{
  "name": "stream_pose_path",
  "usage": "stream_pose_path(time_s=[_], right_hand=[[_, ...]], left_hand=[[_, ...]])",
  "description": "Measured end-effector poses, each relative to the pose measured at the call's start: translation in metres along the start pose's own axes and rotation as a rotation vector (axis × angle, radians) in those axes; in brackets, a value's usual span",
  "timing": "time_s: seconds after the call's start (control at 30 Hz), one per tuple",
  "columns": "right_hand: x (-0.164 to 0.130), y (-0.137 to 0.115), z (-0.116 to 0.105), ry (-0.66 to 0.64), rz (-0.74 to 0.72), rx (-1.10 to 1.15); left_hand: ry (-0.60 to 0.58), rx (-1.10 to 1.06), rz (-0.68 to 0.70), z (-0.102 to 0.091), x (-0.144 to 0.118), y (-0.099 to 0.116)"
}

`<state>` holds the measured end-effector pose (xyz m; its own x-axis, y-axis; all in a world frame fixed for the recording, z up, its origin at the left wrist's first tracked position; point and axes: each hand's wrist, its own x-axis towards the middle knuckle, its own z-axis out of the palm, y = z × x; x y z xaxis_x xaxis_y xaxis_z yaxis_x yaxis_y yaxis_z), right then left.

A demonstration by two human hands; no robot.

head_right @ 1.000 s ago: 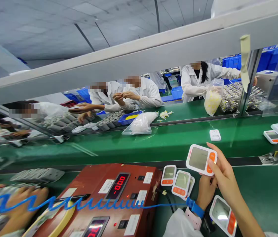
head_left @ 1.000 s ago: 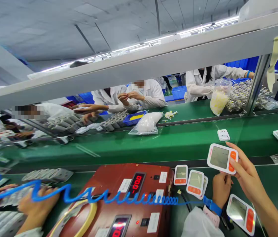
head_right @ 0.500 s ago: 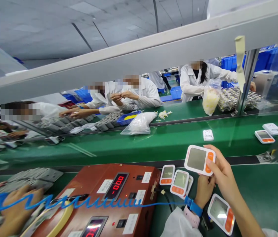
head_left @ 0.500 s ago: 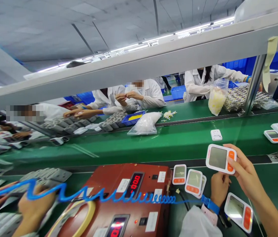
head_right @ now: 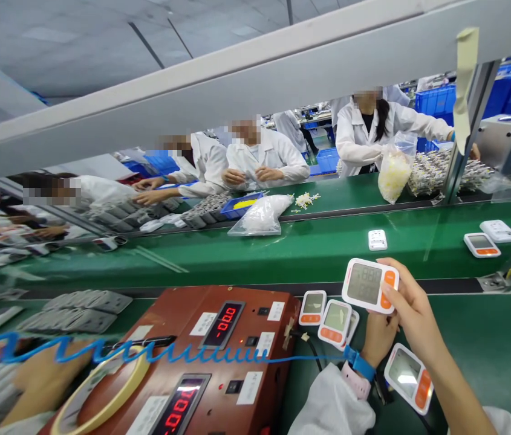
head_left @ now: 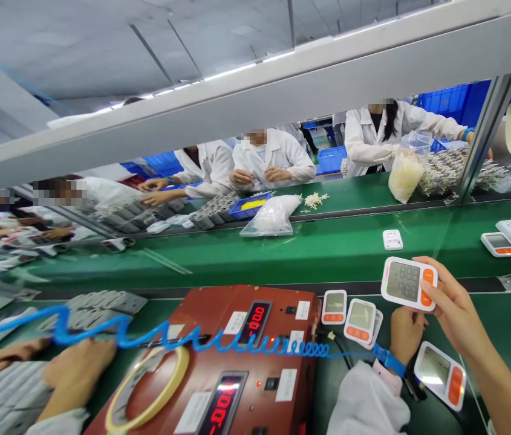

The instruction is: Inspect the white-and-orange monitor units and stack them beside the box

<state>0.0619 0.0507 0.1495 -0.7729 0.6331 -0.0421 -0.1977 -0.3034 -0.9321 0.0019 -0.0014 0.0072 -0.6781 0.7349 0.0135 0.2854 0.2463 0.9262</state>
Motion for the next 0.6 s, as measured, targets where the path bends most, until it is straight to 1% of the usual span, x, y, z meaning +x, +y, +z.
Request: stream_pose_path(time_s=[0.2,0.37,0.47,0.6], right_hand=[[-0.0007,-0.0016,0.0009,-0.011,0.008,-0.027],[-0.0014,-0.0024,0.0011,-0.016,0.033,0.005],[-0.0007,-0.0010,0.0010,-0.017,0.023,-0.002],[0.0000,0.0006,0.0014,-0.032,0.014,-0.018]], left_hand=[[-0.020,-0.008,-0.010,-0.0001,0.0004,-0.0025],[0.010,0.004,-0.014,0.0023,-0.0006,-0.0060],[0.024,0.007,-0.002,0.0025,-0.0010,-0.0064],[0.001,-0.010,-0.008,0.0017,-0.0007,-0.0046]])
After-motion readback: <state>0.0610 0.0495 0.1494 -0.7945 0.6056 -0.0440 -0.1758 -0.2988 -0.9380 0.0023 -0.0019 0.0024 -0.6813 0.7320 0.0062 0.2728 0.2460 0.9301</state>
